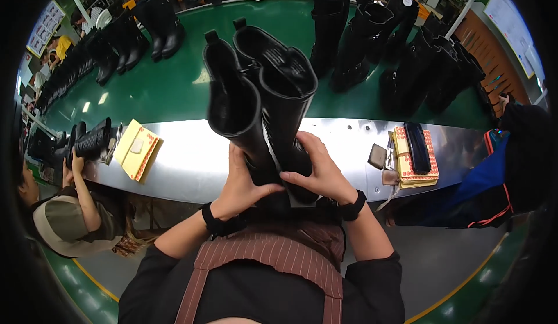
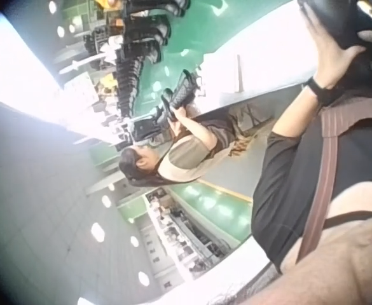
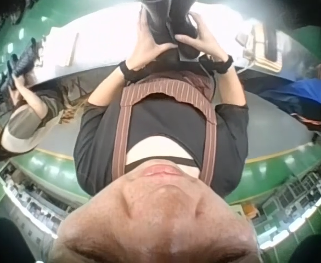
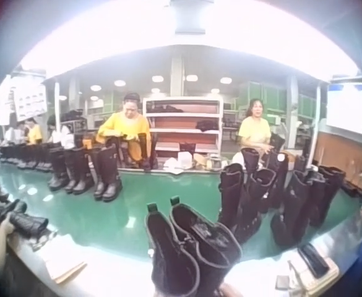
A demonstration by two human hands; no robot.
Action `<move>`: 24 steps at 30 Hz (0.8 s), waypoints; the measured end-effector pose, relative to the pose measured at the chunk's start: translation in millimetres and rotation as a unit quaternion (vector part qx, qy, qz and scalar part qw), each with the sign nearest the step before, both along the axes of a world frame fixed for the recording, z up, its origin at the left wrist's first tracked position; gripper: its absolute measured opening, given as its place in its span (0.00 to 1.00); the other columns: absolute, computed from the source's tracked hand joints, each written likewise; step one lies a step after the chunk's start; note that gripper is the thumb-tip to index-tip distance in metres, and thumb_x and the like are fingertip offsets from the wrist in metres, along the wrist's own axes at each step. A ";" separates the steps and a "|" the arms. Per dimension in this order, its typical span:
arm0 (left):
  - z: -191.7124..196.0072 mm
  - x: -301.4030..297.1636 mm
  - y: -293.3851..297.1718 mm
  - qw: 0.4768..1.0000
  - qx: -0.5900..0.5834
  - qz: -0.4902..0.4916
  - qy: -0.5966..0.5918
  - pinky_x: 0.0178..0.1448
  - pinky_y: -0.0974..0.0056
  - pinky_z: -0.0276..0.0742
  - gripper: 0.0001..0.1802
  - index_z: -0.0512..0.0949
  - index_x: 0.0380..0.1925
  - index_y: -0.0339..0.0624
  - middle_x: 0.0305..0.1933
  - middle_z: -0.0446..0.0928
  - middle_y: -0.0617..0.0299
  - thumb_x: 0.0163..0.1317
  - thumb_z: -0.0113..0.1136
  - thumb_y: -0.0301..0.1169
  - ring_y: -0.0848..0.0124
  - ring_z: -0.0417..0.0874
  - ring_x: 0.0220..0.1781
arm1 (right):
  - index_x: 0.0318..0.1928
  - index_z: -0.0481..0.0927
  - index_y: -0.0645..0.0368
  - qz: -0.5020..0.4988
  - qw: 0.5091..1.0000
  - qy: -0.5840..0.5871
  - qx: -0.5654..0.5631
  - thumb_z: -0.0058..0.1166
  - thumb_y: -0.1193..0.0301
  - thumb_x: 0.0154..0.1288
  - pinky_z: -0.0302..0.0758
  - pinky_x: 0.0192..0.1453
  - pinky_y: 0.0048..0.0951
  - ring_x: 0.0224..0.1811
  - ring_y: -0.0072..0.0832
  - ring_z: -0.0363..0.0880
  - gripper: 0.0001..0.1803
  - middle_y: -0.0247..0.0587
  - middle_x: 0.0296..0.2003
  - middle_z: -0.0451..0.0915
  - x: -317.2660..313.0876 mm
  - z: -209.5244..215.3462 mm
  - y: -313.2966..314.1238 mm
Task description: Inspecting the quality and finish of black boots on a production line.
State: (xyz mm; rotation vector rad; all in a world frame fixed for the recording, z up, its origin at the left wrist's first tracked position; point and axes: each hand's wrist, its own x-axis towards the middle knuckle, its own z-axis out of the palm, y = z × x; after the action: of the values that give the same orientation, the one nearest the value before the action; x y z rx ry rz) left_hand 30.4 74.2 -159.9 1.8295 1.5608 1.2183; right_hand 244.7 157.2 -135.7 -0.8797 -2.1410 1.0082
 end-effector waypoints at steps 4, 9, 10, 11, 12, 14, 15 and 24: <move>-8.4 -25.6 24.3 0.996 -0.011 -0.059 -0.065 0.79 0.53 0.52 0.60 0.45 0.75 0.39 0.76 0.48 0.44 0.47 0.76 0.26 0.49 0.50 0.79 | 0.75 0.49 0.66 -0.014 0.998 0.031 -0.058 0.74 0.63 0.53 0.58 0.76 0.39 0.74 0.49 0.59 0.57 0.60 0.69 0.61 14.0 -31.0 -15.4; -6.7 -51.9 50.5 0.999 0.002 -0.007 -0.048 0.74 0.59 0.63 0.57 0.54 0.74 0.43 0.70 0.57 0.48 0.45 0.79 0.28 0.54 0.61 0.73 | 0.75 0.43 0.67 -0.123 0.992 -0.013 -0.003 0.72 0.67 0.51 0.61 0.74 0.42 0.70 0.52 0.63 0.60 0.64 0.66 0.64 -6.3 -39.0 -26.8; -5.1 -51.3 50.8 0.999 -0.009 0.010 -0.052 0.74 0.59 0.63 0.57 0.54 0.74 0.43 0.70 0.57 0.48 0.45 0.79 0.28 0.54 0.61 0.73 | 0.75 0.43 0.67 -0.137 0.990 -0.018 0.011 0.72 0.68 0.51 0.63 0.72 0.42 0.68 0.53 0.65 0.60 0.64 0.64 0.65 -13.8 -36.8 -28.9; -3.4 -48.7 49.5 0.998 -0.033 0.021 -0.052 0.74 0.59 0.64 0.58 0.53 0.74 0.44 0.70 0.57 0.49 0.45 0.79 0.28 0.55 0.62 0.73 | 0.75 0.44 0.66 -0.142 0.987 -0.040 0.055 0.72 0.69 0.50 0.66 0.69 0.42 0.64 0.53 0.68 0.60 0.63 0.63 0.66 -22.3 -34.6 -32.5; -1.6 -45.5 46.8 0.998 -0.031 0.034 -0.048 0.74 0.60 0.64 0.59 0.51 0.75 0.44 0.70 0.57 0.49 0.45 0.79 0.28 0.56 0.63 0.72 | 0.76 0.44 0.66 -0.151 0.984 -0.057 0.081 0.72 0.69 0.51 0.67 0.67 0.43 0.62 0.53 0.69 0.59 0.61 0.61 0.68 -29.9 -32.3 -38.0; 1.4 -36.6 37.7 0.994 -0.051 0.047 -0.089 0.76 0.56 0.61 0.55 0.56 0.71 0.43 0.71 0.54 0.46 0.45 0.80 0.30 0.52 0.63 0.72 | 0.76 0.45 0.66 -0.158 0.984 -0.035 0.074 0.71 0.68 0.54 0.68 0.65 0.44 0.60 0.52 0.70 0.57 0.60 0.59 0.70 -42.8 -28.7 -44.0; 2.8 -33.2 32.4 0.989 0.026 0.033 -0.139 0.76 0.53 0.60 0.51 0.58 0.69 0.42 0.71 0.52 0.44 0.46 0.79 0.30 0.48 0.61 0.72 | 0.76 0.45 0.66 -0.167 0.983 -0.040 0.067 0.71 0.68 0.54 0.68 0.65 0.44 0.60 0.52 0.70 0.57 0.60 0.59 0.70 -45.9 -27.3 -45.8; 23.7 -40.4 33.8 0.999 0.008 -0.026 0.027 0.78 0.48 0.54 0.35 0.72 0.59 0.47 0.78 0.35 0.32 0.49 0.76 0.35 0.37 0.44 0.80 | 0.73 0.52 0.70 -0.216 0.964 -0.060 0.142 0.67 0.67 0.60 0.69 0.64 0.45 0.60 0.53 0.70 0.48 0.60 0.60 0.71 -62.5 -34.6 -19.5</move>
State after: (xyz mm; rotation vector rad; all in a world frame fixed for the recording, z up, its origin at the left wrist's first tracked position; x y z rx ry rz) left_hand -10.0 108.0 -136.2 1.9168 1.5251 1.1705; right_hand 182.3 137.6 -170.3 -1.2139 -1.9968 0.4263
